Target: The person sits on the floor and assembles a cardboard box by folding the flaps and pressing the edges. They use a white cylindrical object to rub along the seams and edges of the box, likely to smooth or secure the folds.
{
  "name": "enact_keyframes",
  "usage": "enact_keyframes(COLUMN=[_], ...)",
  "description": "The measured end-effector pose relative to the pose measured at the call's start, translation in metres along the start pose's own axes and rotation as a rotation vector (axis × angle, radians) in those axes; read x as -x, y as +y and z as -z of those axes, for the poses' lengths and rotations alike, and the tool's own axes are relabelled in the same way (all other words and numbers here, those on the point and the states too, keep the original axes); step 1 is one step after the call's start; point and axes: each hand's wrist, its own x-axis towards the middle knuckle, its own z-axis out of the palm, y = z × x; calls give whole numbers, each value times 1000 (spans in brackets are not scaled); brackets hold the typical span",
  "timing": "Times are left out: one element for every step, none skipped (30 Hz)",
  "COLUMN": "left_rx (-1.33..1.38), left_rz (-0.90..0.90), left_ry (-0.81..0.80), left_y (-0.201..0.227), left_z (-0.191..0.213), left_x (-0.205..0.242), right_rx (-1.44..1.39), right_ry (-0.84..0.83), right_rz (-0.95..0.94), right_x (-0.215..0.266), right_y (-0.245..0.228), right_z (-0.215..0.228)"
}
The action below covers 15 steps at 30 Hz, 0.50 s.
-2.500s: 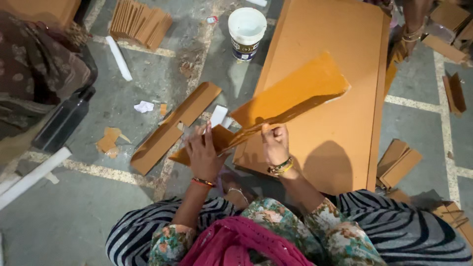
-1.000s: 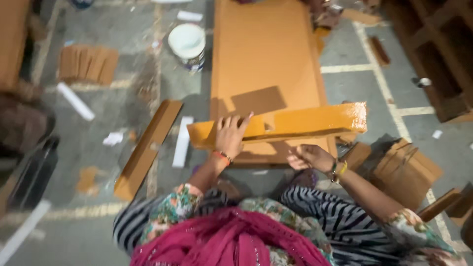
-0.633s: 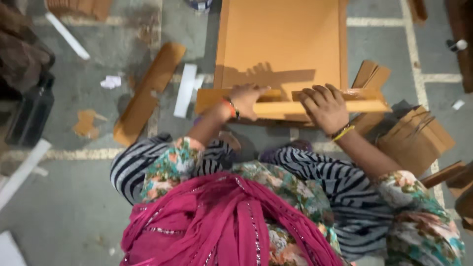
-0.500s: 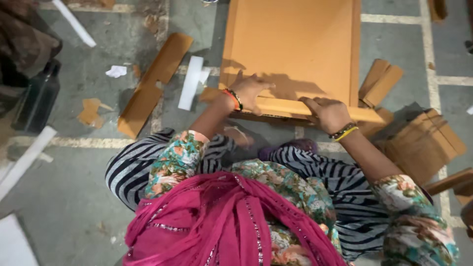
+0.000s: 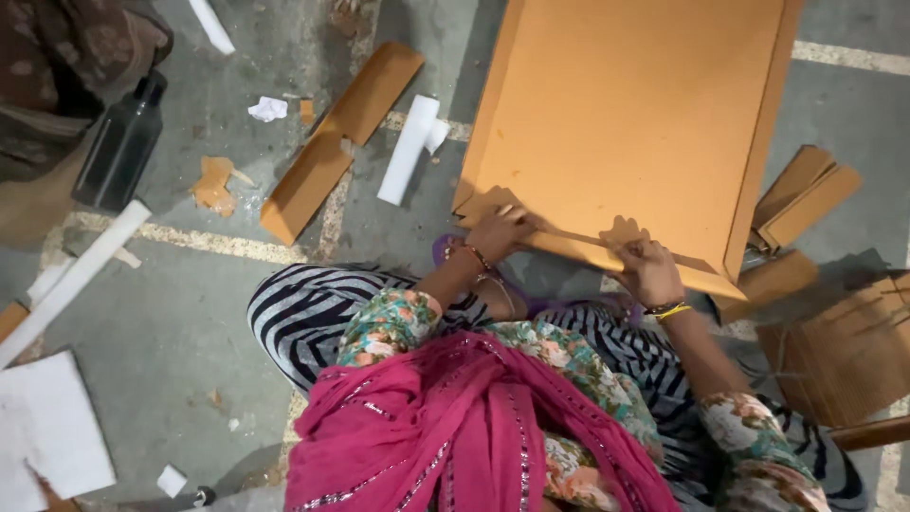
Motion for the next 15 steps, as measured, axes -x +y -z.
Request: enact_keyframes(left_rx=[-58,-45,-32,-21,-66,-114,-161,-131,-101,-78,-69,-76,-110,-155,-159], left_rz=[20,24,28,30,20,12,4,19,35,52,15,-19,-3,24,9], left_ry=[-13,-7,-1,6,30,53,76,35,-6,-33,33,108,3,-102,-68], left_y=[0,-1,-3,-5,-7,-9,-12,-17,-20,-28,-30,-34,-32,-34,-37], left_z=[-3,-5,-8,-11,-15,-19,-23,-26,-31,-35,-40,-43,-47,-47,-45], left_x=[0,-1,0,-2,-3,-1,0,-2,-3,-10,-9,-10,-14,-16,-19], right_rx=[37,63,89,116,97,75,53,55,57,65,32,-2,-43,-95,-85], right_ry=[23,37,52,70,78,85,93,77,61,53,62,79,159,244,190], right_rz=[-9,-5,-2,2,-3,-7,-11,-19,-28,-24,-22,-5,56,128,54], right_x=[0,-1,-3,-4,-5,-6,-6,-9,-9,-15,-13,-17,-14,-17,-21], right_y=[-3,-4,-5,-4,-3,-4,-4,-3,-2,2,2,2,0,-3,-3], right_z=[0,0,0,0,0,-2,-4,-6,-8,-9,-10,-10,-9,-11,-10])
